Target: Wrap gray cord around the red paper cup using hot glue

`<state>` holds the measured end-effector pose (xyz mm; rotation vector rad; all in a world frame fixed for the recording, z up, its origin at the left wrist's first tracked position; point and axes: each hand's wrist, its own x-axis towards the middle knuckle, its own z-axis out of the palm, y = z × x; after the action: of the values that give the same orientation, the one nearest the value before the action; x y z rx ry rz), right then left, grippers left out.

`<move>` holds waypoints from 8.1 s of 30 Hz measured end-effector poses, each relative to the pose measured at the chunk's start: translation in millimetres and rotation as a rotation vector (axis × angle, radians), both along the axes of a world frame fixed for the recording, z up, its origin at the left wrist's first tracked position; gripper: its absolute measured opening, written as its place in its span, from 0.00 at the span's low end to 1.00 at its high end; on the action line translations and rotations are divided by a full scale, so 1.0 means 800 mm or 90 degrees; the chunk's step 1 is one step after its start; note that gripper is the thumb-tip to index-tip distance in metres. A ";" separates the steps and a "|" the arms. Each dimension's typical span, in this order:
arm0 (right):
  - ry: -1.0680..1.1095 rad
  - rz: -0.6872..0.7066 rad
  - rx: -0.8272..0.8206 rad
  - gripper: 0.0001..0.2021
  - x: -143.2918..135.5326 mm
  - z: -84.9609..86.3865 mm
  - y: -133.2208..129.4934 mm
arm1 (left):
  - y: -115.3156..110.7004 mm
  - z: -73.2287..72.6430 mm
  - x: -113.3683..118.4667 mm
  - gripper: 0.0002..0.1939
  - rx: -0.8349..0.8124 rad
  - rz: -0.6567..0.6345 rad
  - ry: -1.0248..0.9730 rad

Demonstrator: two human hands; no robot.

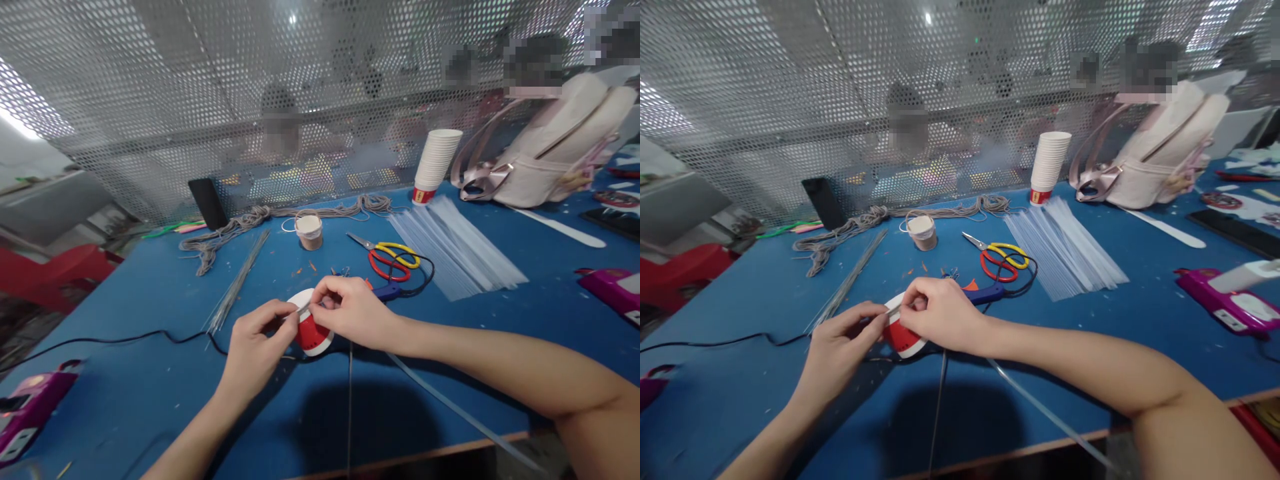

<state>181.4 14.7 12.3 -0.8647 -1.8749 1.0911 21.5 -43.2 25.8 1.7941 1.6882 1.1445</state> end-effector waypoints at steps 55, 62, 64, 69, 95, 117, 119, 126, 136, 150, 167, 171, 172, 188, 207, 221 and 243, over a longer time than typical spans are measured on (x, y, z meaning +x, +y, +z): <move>0.239 0.212 -0.340 0.16 0.026 -0.020 0.063 | 0.016 -0.009 -0.014 0.21 -0.028 0.147 -0.446; 0.202 0.171 -0.292 0.16 0.025 -0.021 0.067 | 0.024 -0.012 -0.015 0.10 0.011 0.180 -0.427; 0.181 0.152 -0.267 0.14 0.025 -0.020 0.067 | 0.026 -0.013 -0.016 0.11 0.016 0.177 -0.422; 0.112 0.113 -0.184 0.05 0.020 -0.011 0.055 | 0.023 -0.014 -0.023 0.10 0.025 0.167 -0.278; -0.059 0.033 0.247 0.08 -0.004 -0.032 0.024 | 0.013 -0.013 -0.002 0.08 0.089 -0.009 0.186; 0.007 0.039 0.293 0.05 0.003 -0.028 0.025 | 0.008 -0.004 -0.001 0.09 0.080 0.006 0.169; 0.005 0.032 0.283 0.05 0.003 -0.028 0.024 | 0.007 -0.005 -0.001 0.08 0.084 0.005 0.167; -0.011 0.018 0.279 0.06 0.001 -0.027 0.021 | 0.005 -0.005 0.000 0.07 0.077 0.004 0.160; -0.003 0.035 0.273 0.05 0.003 -0.022 0.016 | 0.008 0.001 0.002 0.08 0.066 0.040 0.125; 0.002 0.027 0.207 0.05 0.007 -0.008 0.000 | 0.006 0.003 0.004 0.07 0.055 0.047 0.105; 0.020 -0.005 0.191 0.06 0.006 -0.013 0.009 | 0.005 -0.001 0.007 0.06 0.027 0.028 0.078; 0.028 0.027 0.184 0.05 0.008 -0.010 0.000 | 0.005 -0.001 0.006 0.07 0.037 0.041 0.056; 0.030 0.046 0.191 0.04 0.009 -0.009 -0.003 | 0.005 -0.001 0.005 0.07 0.040 0.045 0.048; -0.287 0.190 0.685 0.10 0.051 0.019 -0.065 | 0.009 -0.005 -0.007 0.06 -0.024 0.075 -0.189; -0.575 0.099 0.348 0.29 0.096 -0.042 0.037 | 0.013 -0.015 -0.003 0.08 -0.090 0.088 -0.278; -0.155 -0.136 0.192 0.08 0.118 -0.011 0.022 | 0.007 -0.020 -0.002 0.11 -0.104 0.082 -0.323; -0.087 0.049 0.167 0.07 0.073 -0.030 -0.044 | 0.002 -0.023 0.021 0.13 -0.196 0.131 -0.559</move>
<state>240.1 -20.1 -11.8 -0.7368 -2.1227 0.8237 38.4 -41.3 7.8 0.7451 1.3927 1.3786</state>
